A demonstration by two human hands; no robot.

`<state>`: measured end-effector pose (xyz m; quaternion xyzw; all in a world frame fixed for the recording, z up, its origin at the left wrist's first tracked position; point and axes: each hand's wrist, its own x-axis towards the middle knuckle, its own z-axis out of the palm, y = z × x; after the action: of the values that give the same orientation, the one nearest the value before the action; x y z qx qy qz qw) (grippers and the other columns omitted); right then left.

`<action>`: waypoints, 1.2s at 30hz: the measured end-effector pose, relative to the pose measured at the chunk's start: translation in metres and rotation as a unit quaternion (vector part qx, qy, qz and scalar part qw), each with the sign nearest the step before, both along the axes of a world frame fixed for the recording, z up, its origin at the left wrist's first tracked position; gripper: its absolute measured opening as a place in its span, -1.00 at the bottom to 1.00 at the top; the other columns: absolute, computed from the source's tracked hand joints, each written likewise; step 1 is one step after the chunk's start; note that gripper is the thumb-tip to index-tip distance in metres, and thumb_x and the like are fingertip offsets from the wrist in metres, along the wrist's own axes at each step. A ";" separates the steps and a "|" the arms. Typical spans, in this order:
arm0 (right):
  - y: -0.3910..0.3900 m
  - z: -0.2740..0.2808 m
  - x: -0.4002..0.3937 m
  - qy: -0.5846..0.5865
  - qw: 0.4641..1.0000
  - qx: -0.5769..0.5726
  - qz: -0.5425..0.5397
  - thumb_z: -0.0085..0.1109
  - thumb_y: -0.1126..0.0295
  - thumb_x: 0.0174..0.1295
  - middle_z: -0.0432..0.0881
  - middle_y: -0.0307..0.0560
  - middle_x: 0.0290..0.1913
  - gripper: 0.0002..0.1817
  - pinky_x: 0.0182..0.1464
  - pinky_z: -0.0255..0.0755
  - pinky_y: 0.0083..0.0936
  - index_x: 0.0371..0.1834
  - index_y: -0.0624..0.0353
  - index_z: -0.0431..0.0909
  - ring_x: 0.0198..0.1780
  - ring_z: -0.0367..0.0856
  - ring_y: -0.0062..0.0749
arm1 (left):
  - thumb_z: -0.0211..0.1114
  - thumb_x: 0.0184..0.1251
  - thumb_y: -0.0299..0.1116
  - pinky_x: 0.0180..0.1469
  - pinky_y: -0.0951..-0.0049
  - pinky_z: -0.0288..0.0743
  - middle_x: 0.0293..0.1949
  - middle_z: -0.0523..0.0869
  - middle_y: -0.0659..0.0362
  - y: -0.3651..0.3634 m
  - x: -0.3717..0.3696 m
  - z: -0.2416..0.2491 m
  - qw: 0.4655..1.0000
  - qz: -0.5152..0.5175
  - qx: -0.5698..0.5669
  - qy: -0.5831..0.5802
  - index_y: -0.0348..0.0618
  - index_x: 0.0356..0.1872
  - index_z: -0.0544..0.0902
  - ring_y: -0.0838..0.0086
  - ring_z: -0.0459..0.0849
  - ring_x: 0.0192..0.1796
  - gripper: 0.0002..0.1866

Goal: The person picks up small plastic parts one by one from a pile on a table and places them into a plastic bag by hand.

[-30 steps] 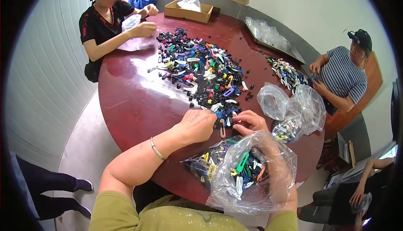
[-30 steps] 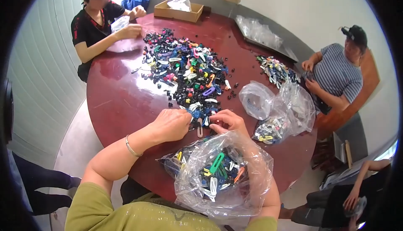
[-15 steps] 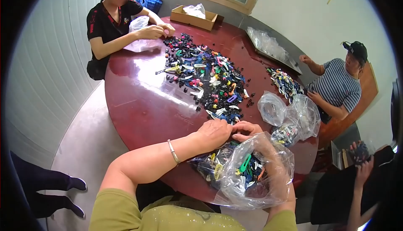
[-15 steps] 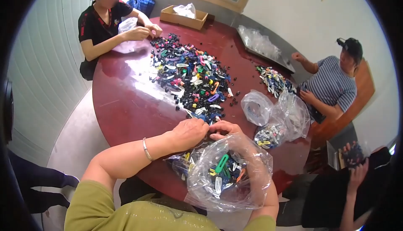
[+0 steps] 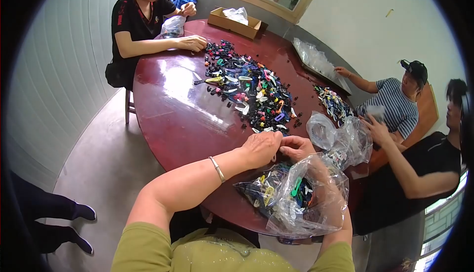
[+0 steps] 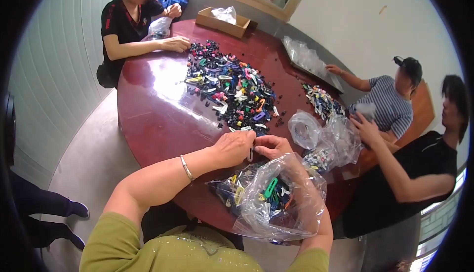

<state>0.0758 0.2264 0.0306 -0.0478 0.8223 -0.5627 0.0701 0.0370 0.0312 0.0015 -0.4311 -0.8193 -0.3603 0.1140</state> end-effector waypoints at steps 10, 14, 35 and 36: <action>0.002 0.026 0.023 -0.040 0.991 -0.108 -0.073 0.23 0.50 0.23 0.64 -0.24 -0.43 -0.95 -0.50 0.38 -0.72 -0.31 0.23 0.57 -0.52 0.52 -0.68 | 0.22 0.15 -0.49 -0.19 0.21 0.54 -0.36 0.68 -0.08 0.007 0.001 0.006 0.965 -0.112 0.195 -0.134 -0.26 -0.18 0.49 0.07 0.69 -0.24 -0.79; 0.017 0.038 0.030 -0.020 0.981 -0.087 -0.170 0.18 0.47 0.26 0.61 -0.28 -0.50 -0.94 -0.51 0.38 -0.70 -0.36 0.21 0.55 -0.54 0.51 -0.69 | 0.20 0.15 -0.52 -0.24 0.34 0.57 -0.38 0.70 -0.07 -0.001 -0.003 0.018 0.934 -0.111 0.251 -0.227 -0.32 -0.27 0.57 0.24 0.73 -0.30 -0.86; -0.002 0.103 0.153 0.344 0.895 0.210 -0.192 0.27 0.72 -0.02 0.60 -0.16 -0.31 -0.87 -0.21 0.37 -0.67 -0.39 0.33 0.60 -0.27 0.52 -0.57 | 0.24 -0.10 -0.44 -0.47 0.34 0.46 -0.65 0.51 0.21 -0.014 0.071 0.060 0.946 -0.218 0.130 0.203 -0.09 -0.66 0.48 0.34 0.60 -0.54 -0.89; 0.009 0.099 0.146 0.365 0.887 0.179 -0.220 0.28 0.70 0.01 0.60 -0.16 -0.32 -0.89 -0.20 0.39 -0.67 -0.39 0.33 0.59 -0.26 0.54 -0.58 | 0.25 -0.09 -0.44 -0.47 0.34 0.46 -0.65 0.51 0.20 -0.013 0.069 0.060 0.947 -0.213 0.141 0.195 -0.10 -0.65 0.49 0.33 0.59 -0.54 -0.90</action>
<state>0.2221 0.2356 0.1296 -0.0545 0.8658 -0.3499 -0.3534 0.1062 0.0186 0.0615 -0.6370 -0.6109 -0.3967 0.2521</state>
